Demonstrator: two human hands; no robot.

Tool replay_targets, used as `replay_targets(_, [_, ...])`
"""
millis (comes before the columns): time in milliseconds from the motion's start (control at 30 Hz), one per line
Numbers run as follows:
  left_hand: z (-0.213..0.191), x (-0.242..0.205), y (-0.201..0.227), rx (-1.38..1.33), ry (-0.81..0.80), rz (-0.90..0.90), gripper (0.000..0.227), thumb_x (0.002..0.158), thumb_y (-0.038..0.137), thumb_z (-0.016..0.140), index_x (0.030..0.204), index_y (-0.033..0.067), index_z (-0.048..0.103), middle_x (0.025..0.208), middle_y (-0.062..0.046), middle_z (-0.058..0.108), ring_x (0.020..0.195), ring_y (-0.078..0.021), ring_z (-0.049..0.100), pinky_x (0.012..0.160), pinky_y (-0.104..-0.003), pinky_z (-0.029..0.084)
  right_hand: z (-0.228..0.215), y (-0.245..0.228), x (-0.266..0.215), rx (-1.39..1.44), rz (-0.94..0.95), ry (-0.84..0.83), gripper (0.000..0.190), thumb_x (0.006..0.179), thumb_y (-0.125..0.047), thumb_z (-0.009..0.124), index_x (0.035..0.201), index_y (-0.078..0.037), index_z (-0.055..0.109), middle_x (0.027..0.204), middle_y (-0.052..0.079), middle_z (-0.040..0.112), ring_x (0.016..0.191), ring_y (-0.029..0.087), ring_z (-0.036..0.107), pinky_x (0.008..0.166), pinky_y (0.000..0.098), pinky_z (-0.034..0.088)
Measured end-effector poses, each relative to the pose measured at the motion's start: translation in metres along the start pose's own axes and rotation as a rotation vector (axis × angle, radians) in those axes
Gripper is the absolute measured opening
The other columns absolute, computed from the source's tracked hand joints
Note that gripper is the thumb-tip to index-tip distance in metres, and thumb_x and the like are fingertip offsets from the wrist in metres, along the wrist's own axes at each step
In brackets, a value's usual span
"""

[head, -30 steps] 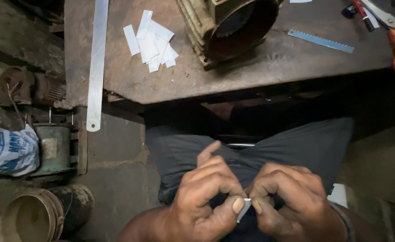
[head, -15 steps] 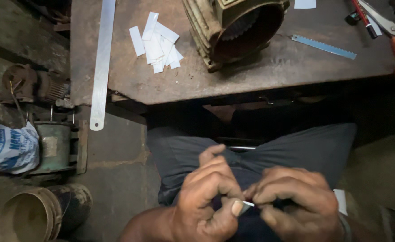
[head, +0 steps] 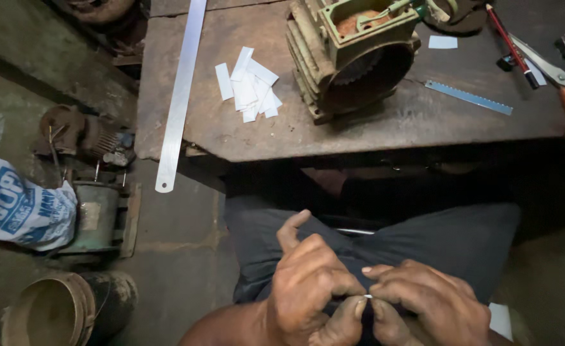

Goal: The person folds small rectangular strips of white material and inserts them into the slots of an electric motor stator using their hands.

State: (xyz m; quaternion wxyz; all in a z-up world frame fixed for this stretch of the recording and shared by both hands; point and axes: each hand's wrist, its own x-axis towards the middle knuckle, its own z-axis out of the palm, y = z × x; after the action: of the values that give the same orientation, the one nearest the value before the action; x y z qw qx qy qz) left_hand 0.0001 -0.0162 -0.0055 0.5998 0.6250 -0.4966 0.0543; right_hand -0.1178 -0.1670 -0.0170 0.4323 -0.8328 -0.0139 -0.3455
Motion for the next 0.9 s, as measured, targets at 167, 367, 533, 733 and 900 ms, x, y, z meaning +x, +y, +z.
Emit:
replay_targets(167, [-0.007,0.004,0.0,0.052,-0.055,0.052,0.016,0.095,0.019,0.069,0.084,0.0078,0.067,0.071,-0.002,0.06,0.067,-0.0146,0.057,0.122,-0.064,0.024,-0.003,0.006,-0.001,0.048,0.066,-0.048,0.021,0.092,-0.024,0.071,0.085,-0.005,0.068,0.075,0.009,0.076,0.075,0.02,0.08,0.069,0.035,0.064])
replay_targets(367, [-0.012,-0.003,-0.002,-0.211,-0.224,-0.157,0.006,0.092,0.01,0.067,0.087,0.0076,0.064,0.076,-0.002,0.058,0.07,-0.0142,0.058,0.116,-0.051,0.036,-0.01,0.017,0.004,0.306,0.115,-0.216,0.013,0.087,-0.017,0.07,0.082,-0.005,0.065,0.07,0.004,0.07,0.057,0.009,0.068,0.049,0.0244,0.053])
replay_targets(533, [-0.003,-0.016,-0.013,-0.553,-0.303,-0.369,0.01,0.097,0.014,0.065,0.091,0.0068,0.061,0.074,0.002,0.056,0.07,-0.0082,0.055,0.112,-0.042,0.043,-0.007,0.035,-0.007,0.625,0.258,-0.325,0.01,0.089,-0.013,0.071,0.086,-0.005,0.066,0.076,0.003,0.068,0.06,0.007,0.059,0.051,0.0229,0.047])
replay_targets(733, [0.005,-0.018,-0.014,-0.7,-0.297,-0.488,0.01,0.103,0.014,0.064,0.097,0.0064,0.061,0.082,0.003,0.06,0.077,-0.0069,0.058,0.119,-0.041,0.04,-0.016,0.04,-0.007,0.869,0.4,-0.396,0.011,0.096,-0.014,0.069,0.091,-0.004,0.067,0.085,0.004,0.066,0.073,0.011,0.058,0.065,0.0265,0.049])
replay_targets(900, [0.015,-0.011,-0.012,-0.734,-0.27,-0.526,0.008,0.102,0.014,0.064,0.099,0.0071,0.061,0.083,0.001,0.061,0.076,-0.0075,0.057,0.113,-0.039,0.042,-0.022,0.041,-0.003,0.994,0.436,-0.377,0.015,0.104,-0.015,0.067,0.097,-0.002,0.066,0.093,0.006,0.065,0.085,0.017,0.06,0.077,0.0331,0.053])
